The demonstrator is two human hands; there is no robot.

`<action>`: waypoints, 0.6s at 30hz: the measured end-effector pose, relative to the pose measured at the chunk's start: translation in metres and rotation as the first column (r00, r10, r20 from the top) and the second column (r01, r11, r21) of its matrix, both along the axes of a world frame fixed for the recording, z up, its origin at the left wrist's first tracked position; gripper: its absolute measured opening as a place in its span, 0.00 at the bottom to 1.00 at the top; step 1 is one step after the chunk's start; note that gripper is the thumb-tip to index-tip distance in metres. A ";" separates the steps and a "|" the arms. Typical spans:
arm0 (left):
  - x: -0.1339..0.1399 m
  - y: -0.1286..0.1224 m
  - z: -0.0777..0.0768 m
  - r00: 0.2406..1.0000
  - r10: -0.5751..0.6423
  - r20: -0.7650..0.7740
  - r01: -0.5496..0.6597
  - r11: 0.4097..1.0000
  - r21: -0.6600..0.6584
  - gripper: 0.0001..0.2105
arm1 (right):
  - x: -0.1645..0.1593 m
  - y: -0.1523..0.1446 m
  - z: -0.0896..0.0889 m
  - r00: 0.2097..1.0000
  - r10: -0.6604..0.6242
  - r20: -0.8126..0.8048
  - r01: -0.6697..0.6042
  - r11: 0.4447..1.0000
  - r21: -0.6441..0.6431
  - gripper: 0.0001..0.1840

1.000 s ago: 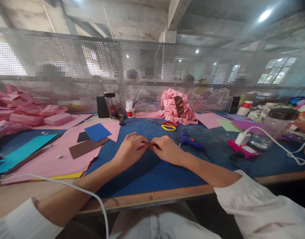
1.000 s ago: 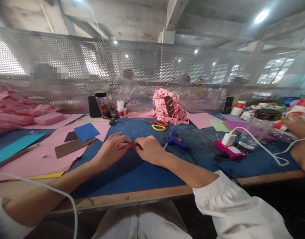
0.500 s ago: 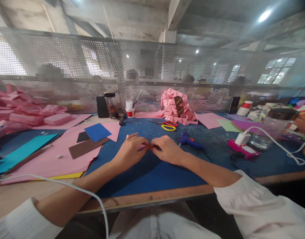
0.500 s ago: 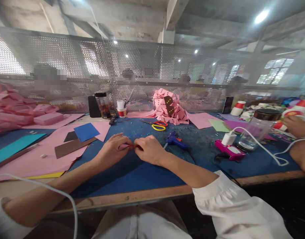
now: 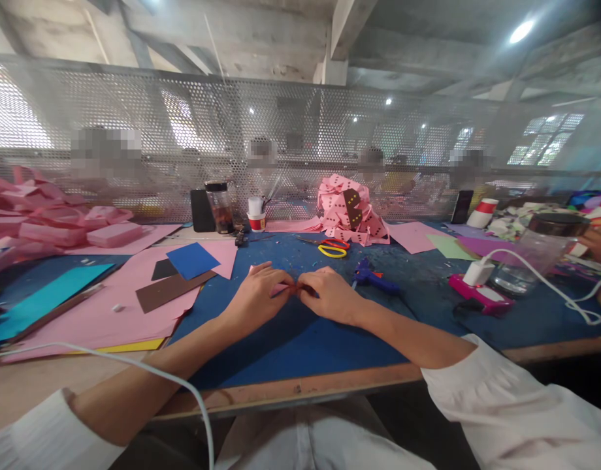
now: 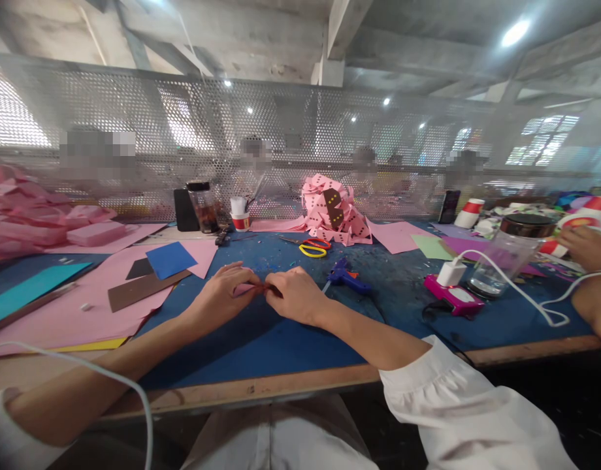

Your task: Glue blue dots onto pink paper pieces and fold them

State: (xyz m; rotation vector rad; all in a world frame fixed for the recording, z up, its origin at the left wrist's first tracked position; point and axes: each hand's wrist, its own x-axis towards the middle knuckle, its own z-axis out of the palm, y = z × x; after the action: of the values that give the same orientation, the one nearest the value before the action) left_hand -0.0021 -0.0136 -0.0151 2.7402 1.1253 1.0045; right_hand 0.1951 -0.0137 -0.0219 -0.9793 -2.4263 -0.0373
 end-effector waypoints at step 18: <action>0.001 0.000 -0.002 1.000 -0.004 -0.016 0.004 1.000 -0.005 0.05 | 0.000 -0.001 0.001 1.000 0.005 0.004 -0.005 1.000 0.010 0.04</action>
State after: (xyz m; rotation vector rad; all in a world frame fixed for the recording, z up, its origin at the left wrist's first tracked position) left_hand -0.0013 -0.0137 -0.0169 2.7503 1.1220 0.9795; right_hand 0.1955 -0.0144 -0.0211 -0.9690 -2.4301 -0.0493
